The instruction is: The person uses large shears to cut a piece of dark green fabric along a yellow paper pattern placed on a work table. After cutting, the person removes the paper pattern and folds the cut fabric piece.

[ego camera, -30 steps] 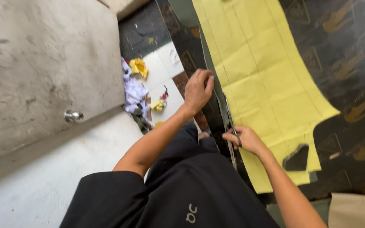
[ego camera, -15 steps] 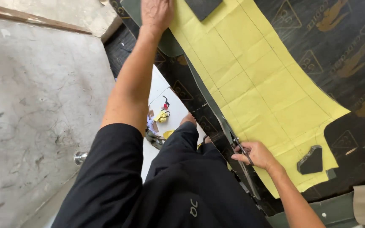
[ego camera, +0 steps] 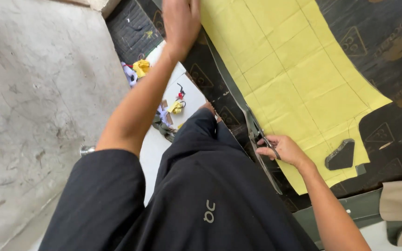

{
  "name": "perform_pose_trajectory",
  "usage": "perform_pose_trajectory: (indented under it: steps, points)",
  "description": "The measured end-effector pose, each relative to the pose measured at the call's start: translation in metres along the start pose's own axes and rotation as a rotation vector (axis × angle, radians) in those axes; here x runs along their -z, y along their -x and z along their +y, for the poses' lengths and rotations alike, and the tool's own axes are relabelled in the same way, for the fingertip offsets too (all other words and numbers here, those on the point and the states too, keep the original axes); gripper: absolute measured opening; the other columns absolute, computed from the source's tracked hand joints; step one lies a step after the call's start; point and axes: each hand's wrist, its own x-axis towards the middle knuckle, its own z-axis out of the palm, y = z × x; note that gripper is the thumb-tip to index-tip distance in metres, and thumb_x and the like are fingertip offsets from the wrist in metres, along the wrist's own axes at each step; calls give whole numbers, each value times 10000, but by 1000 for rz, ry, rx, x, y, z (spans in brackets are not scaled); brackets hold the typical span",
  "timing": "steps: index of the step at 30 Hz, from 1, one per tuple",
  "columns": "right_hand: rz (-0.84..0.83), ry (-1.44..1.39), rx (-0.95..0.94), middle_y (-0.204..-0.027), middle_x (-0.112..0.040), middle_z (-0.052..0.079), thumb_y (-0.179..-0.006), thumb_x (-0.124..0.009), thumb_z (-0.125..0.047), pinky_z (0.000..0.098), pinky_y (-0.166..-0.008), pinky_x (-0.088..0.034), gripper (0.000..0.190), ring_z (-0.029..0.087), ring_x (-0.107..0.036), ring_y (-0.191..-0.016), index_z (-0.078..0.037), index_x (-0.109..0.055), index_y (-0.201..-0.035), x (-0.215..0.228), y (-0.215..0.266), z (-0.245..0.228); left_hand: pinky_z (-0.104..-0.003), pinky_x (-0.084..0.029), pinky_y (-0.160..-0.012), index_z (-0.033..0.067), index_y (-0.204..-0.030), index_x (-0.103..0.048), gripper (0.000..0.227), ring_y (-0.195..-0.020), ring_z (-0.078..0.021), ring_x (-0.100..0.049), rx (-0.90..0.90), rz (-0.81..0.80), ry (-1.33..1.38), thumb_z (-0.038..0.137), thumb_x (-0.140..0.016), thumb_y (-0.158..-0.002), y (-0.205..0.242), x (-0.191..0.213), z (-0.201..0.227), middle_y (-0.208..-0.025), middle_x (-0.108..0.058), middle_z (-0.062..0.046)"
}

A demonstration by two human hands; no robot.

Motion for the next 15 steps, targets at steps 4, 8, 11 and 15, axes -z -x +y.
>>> perform_pose_trajectory:
  steps: [4,8,11,15]
  points:
    - [-19,-28,22,-538,-669,141,-769,-909,-154,281,-535,-518,368,198,-662,-466,4,-781,-1076,1,0,8,-400,-498,-484,-10,-859,-647,360,-542,-366,-626,466,-282,272,292,-538,-1023,155,-3,59,-648,-625,-200]
    - [-24,-66,49,-550,-646,144,-815,-877,-175,303,-538,-531,352,213,-669,-482,3,-771,-1099,2,6,23,-319,-522,-373,-90,-1034,-689,622,-416,-232,-668,1142,-668,593,525,-662,-944,245,-16,98,-646,-699,-185]
    - [-20,-71,54,-548,-634,124,-827,-870,-203,273,-536,-502,349,191,-665,-498,5,-765,-1086,2,11,29,-252,-444,-352,134,-619,-686,378,-320,-175,-567,980,-594,427,377,-658,-907,267,-52,79,-387,-571,-53]
    - [-20,-50,57,-541,-646,146,-818,-883,-190,281,-529,-499,348,211,-673,-490,18,-768,-1073,-3,4,25,-235,-469,-380,59,-793,-709,214,-386,-129,-601,967,-549,556,223,-654,-920,292,-56,62,-504,-628,-45]
